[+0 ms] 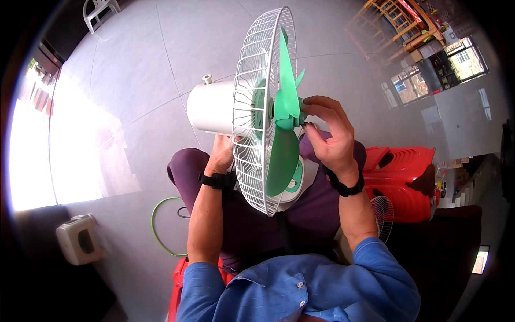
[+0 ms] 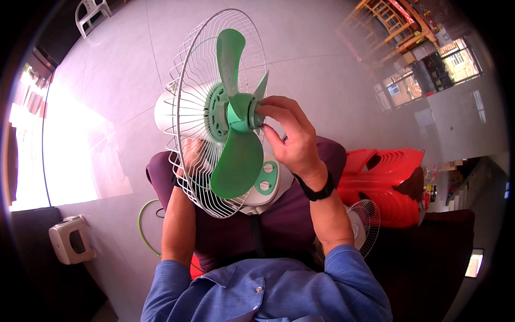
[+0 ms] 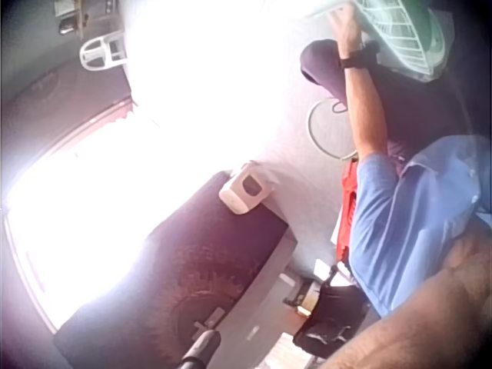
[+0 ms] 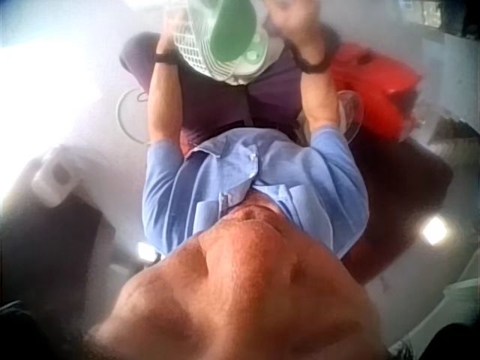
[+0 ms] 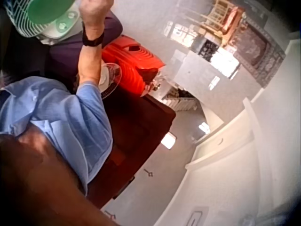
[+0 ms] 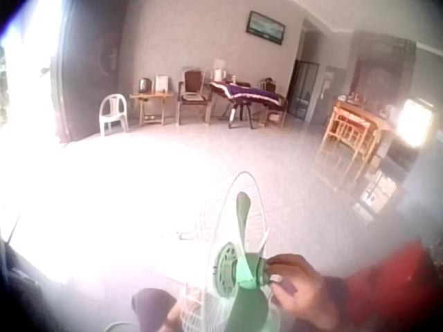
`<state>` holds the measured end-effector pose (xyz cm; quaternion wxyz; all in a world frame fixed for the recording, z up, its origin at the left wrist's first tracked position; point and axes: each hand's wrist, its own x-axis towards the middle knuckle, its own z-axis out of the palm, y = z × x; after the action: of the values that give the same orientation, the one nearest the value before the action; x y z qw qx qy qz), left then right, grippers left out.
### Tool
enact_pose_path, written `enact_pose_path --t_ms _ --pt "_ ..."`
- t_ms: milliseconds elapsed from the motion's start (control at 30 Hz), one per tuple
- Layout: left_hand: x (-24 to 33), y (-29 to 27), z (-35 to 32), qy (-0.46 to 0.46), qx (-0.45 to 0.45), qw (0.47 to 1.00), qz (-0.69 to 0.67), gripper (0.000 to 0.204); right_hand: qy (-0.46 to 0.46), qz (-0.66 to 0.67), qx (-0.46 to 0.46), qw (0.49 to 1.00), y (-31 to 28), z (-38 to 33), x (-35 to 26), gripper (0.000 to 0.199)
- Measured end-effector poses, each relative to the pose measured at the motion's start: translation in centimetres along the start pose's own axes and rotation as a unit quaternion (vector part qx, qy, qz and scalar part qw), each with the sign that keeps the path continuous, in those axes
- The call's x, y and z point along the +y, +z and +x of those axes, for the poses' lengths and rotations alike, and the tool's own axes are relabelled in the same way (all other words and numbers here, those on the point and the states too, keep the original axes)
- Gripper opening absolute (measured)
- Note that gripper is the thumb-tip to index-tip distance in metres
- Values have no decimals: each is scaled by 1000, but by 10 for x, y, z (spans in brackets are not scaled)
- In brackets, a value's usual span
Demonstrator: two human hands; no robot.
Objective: The person assembles a desk fan by hand, attaching the rear guard, the green fan blade, and the front guard. They use a screwdriver to tighten the screw on the guard ring that holds the two sections together.
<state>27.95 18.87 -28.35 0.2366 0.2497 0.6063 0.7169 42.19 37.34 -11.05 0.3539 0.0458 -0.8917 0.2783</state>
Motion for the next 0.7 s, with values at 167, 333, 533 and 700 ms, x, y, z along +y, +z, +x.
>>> enact_pose_path --t_ms 167,333,533,700 --pt "0 0 -8 10 -7 995 -99 84 85 96 4 992 3 0 1 37" --pt "1 0 -8 14 -28 992 -120 81 137 123 -5 983 1 -2 4 35" --pt "-20 -13 -3 80 -79 993 -43 75 145 73 2 987 0 3 -2 31" --pt "-20 -8 -6 46 -56 989 -128 75 132 111 44 984 5 0 -1 31"
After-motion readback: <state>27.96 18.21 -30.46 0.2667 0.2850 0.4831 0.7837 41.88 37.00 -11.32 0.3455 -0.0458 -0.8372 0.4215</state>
